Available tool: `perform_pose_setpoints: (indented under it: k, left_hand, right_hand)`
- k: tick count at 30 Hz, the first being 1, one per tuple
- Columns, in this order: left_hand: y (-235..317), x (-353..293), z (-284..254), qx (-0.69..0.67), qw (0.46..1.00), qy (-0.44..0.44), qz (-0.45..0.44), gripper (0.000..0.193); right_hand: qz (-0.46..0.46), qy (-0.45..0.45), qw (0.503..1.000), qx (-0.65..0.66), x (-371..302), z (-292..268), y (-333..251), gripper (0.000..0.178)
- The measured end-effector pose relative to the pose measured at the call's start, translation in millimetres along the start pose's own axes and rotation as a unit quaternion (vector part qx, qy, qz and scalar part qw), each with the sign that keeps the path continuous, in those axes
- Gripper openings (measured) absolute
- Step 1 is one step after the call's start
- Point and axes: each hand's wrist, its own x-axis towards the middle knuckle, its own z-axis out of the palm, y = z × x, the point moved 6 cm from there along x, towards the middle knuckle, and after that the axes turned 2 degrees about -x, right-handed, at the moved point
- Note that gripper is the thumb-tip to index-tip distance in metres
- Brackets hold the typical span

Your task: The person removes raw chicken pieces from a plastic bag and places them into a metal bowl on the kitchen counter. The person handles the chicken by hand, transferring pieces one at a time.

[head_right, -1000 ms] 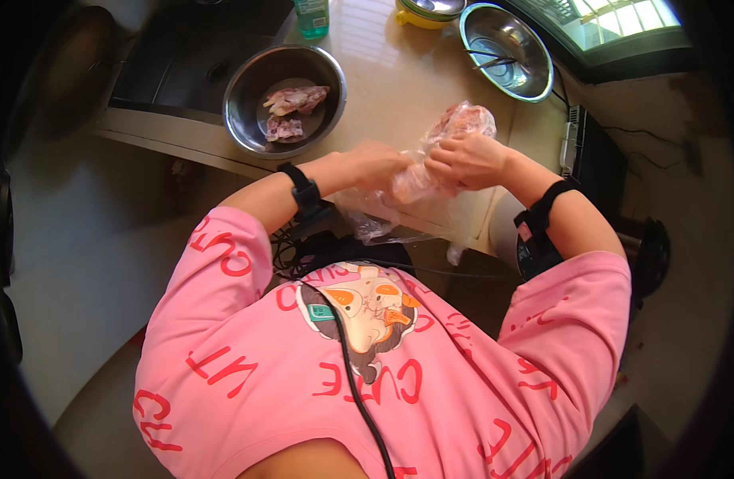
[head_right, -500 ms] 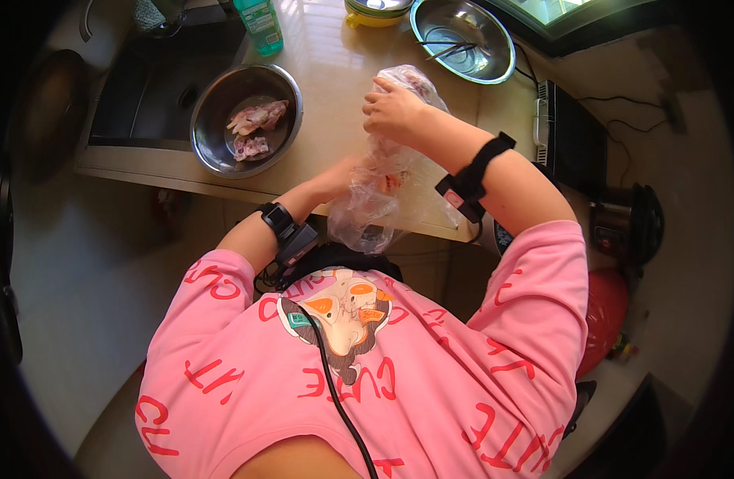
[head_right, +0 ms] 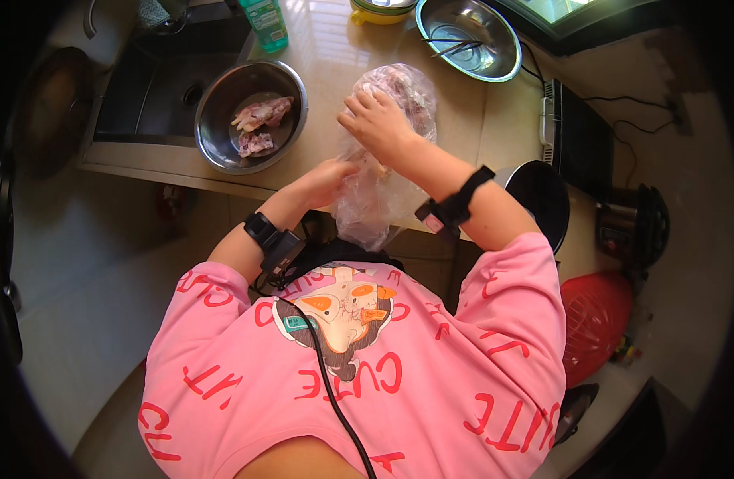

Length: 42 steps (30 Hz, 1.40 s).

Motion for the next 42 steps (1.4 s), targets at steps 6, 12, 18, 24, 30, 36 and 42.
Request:
perform_pose_setpoints:
  k: [6,12,18,24,30,36,42]
  left_hand:
    - [15,-27,0,0.245,0.929,0.110,0.255,0.045]
    - [56,-93,42,0.563,0.619,0.199,0.510,0.034]
    - [60,-85,68,0.631,0.680,-0.023,0.371,0.017]
    - [46,-77,39,0.856,0.496,0.041,0.140,0.039]
    - [56,-89,33,0.859,0.477,0.158,0.098,0.103]
    - [58,-95,16,0.822,0.533,0.176,0.091,0.111]
    - [64,-89,10,0.737,0.628,0.182,0.169,0.094]
  right_hand:
    - [0.227,-0.086,0.924,0.295,-93,-13,-38,0.028]
    - [0.165,-0.082,0.912,0.367,-100,-5,-57,0.039]
    - [0.116,-0.179,0.850,0.482,-90,12,-78,0.035]
    - [0.202,-0.116,0.906,0.353,-106,18,-28,0.029]
    - [0.270,-0.070,0.938,0.204,-100,15,-8,0.037]
    - [0.266,-0.075,0.925,0.260,-73,18,-19,0.045]
    - [0.284,-0.162,0.922,0.208,-65,40,-28,0.041]
